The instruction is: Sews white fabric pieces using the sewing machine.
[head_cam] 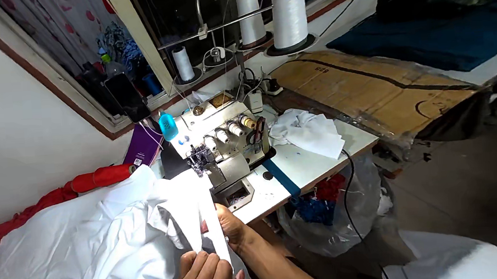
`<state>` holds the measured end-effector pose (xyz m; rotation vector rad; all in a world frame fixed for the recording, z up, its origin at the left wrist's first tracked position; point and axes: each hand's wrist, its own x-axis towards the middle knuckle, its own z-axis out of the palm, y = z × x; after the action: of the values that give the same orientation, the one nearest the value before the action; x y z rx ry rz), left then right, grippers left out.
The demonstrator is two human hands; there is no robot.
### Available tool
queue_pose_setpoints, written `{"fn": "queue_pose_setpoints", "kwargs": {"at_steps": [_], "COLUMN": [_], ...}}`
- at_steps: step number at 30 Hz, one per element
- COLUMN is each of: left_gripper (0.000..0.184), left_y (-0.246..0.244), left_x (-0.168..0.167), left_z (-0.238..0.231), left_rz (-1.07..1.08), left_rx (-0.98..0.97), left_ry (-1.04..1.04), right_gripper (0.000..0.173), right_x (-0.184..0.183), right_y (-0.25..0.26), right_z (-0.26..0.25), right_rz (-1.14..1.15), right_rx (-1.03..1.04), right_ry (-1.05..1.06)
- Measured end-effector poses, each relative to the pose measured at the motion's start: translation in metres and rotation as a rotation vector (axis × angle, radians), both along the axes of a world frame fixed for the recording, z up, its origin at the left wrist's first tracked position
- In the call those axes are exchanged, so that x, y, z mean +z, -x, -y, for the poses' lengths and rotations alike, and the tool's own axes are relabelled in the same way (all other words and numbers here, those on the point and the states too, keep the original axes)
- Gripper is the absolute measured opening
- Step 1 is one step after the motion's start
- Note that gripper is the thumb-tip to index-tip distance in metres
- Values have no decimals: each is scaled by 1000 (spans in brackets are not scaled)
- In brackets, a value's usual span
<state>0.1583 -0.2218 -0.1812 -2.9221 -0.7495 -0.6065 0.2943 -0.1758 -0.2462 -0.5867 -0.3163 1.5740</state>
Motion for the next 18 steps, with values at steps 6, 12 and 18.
{"fn": "queue_pose_setpoints", "kwargs": {"at_steps": [6,12,18], "left_gripper": [36,36,33], "left_y": [3,6,4], "left_x": [-2,-6,-22], "left_z": [-3,-1,7], "left_rz": [-50,-109,-100], "left_rx": [12,31,42], "left_ry": [13,35,-42], "right_gripper": [21,17,18], "right_x": [-13,-12,-20], "right_y": [-2,-19,-13], "right_z": [-13,20,83], "right_rz": [-20,877,895], "right_rx": [81,-24,-105], "right_ry": [-123,108,177]}}
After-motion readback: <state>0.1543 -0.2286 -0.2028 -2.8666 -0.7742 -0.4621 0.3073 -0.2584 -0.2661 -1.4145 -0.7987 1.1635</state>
